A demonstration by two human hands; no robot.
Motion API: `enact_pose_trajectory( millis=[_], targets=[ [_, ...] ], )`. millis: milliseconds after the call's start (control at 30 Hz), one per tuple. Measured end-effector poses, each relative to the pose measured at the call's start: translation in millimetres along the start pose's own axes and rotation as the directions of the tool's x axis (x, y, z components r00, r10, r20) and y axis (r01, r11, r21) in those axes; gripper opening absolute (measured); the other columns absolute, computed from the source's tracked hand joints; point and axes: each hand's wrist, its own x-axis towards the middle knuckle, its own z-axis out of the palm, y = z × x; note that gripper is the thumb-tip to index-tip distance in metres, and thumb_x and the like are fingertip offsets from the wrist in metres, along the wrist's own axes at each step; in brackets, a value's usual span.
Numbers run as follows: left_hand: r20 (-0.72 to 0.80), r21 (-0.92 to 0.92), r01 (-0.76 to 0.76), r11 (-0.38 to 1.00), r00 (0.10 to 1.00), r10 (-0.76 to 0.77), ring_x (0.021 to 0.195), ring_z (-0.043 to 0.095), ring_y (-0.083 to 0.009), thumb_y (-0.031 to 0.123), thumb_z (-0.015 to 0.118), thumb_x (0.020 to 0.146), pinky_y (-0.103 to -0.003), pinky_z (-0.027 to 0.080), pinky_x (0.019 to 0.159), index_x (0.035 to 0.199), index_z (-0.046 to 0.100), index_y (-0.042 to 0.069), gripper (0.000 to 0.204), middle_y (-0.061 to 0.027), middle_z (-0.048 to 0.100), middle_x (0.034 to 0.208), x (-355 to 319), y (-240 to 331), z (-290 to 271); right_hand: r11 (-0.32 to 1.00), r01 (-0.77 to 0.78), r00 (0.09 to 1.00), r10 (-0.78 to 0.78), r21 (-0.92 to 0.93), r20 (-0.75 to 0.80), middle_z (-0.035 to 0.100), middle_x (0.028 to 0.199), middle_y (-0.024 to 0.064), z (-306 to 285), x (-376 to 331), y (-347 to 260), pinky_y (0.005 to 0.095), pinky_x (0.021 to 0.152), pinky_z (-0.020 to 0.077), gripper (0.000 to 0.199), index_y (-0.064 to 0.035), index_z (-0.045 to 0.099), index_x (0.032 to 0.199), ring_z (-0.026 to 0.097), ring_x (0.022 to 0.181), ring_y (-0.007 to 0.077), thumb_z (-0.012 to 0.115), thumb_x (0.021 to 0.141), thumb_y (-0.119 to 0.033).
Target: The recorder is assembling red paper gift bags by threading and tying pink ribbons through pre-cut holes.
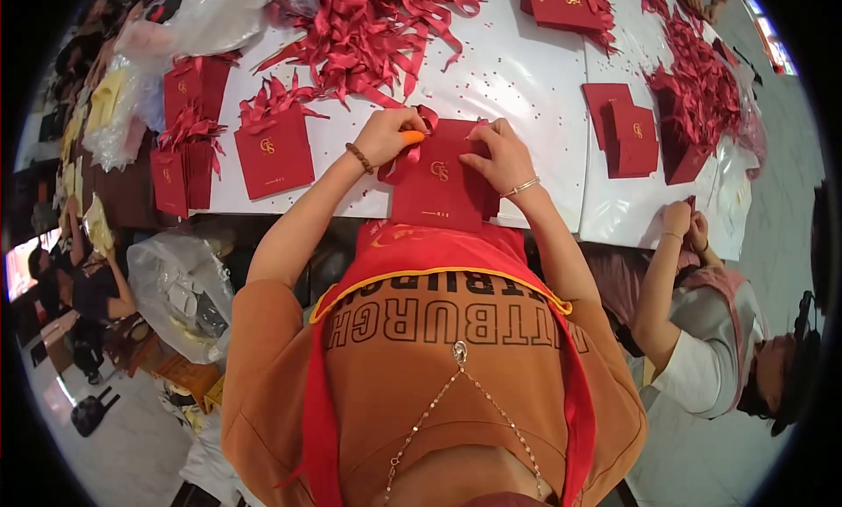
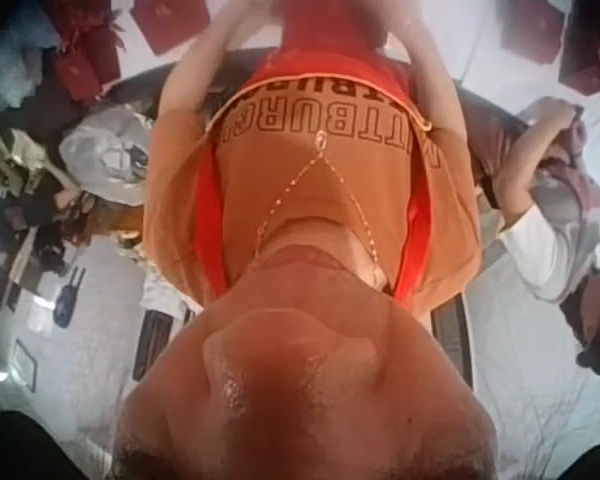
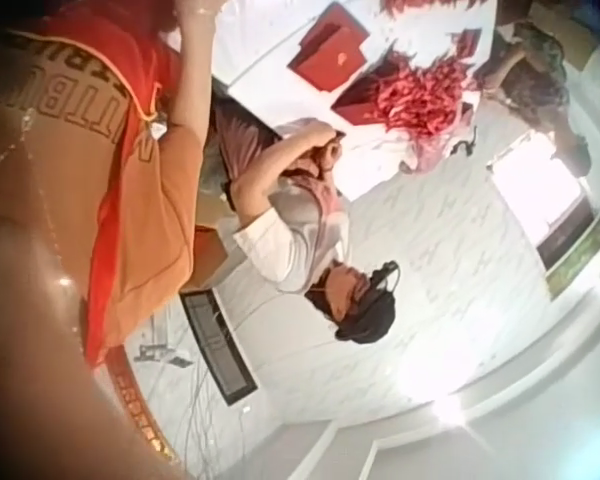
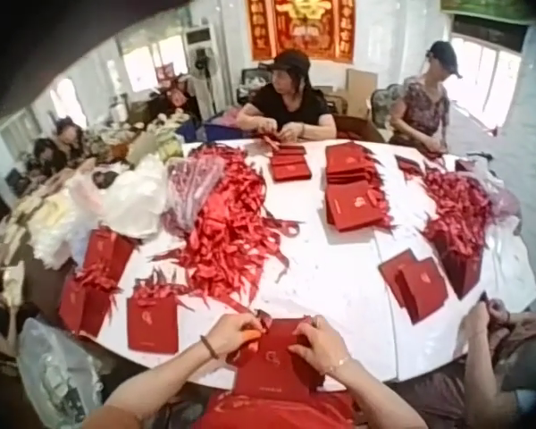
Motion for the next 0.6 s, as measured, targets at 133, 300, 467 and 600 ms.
enact_pose_trajectory(
  millis=[133, 300, 467, 600],
  targets=[
    [-0.076, 0.139, -0.095, 0.986, 0.991, 0.106, 0.068, 0.061, -0.0147, 0.004, 0.058, 0.077, -0.025, 0.047, 0.061, 0.088, 0.061, 0.002, 0.012, -0.0087, 0.064, 0.075, -5, 18, 5, 0.926, -0.271, 0.952, 0.217, 0.264, 0.216, 0.059, 0.078, 0.0117, 6, -2, 10, 0.0333, 0.066, 0.0450, 0.028, -0.0025, 0.057, 0.088, 0.056, 0.072, 0.0263, 0.069, 0.069, -0.019],
    [-0.169, 0.199, -0.193, 0.961, 0.959, 0.227, 0.071, 0.063, -0.0186, 0.005, 0.057, 0.078, -0.027, 0.048, 0.062, 0.093, 0.058, 0.002, 0.015, -0.0118, 0.064, 0.077, -14, 32, 27, 0.860, -0.330, 0.935, 0.240, 0.389, 0.262, 0.059, 0.070, 0.0129, 10, -6, 20, 0.0312, 0.060, 0.0446, 0.032, -0.0005, 0.058, 0.094, 0.056, 0.063, 0.0229, 0.069, 0.070, -0.019],
    [-0.120, 0.215, -0.177, 0.961, 0.971, 0.206, 0.068, 0.063, -0.0207, 0.005, 0.058, 0.077, -0.028, 0.048, 0.060, 0.090, 0.058, 0.001, 0.013, -0.0132, 0.064, 0.077, -18, 29, 53, 0.782, -0.392, 0.909, 0.248, 0.485, 0.335, 0.061, 0.075, 0.0116, 5, -6, 16, 0.0304, 0.062, 0.0447, 0.033, -0.0006, 0.059, 0.097, 0.057, 0.067, 0.0189, 0.068, 0.070, -0.017],
    [-0.119, 0.227, -0.123, 0.966, 0.981, 0.153, 0.065, 0.062, -0.0215, 0.005, 0.058, 0.077, -0.029, 0.047, 0.058, 0.086, 0.058, 0.000, 0.010, -0.0127, 0.063, 0.075, -16, 31, 57, 0.768, -0.377, 0.918, 0.237, 0.517, 0.318, 0.061, 0.076, 0.0109, 7, -8, 17, 0.0299, 0.062, 0.0444, 0.034, -0.0003, 0.059, 0.098, 0.057, 0.067, 0.0181, 0.069, 0.070, -0.017]
  ],
)
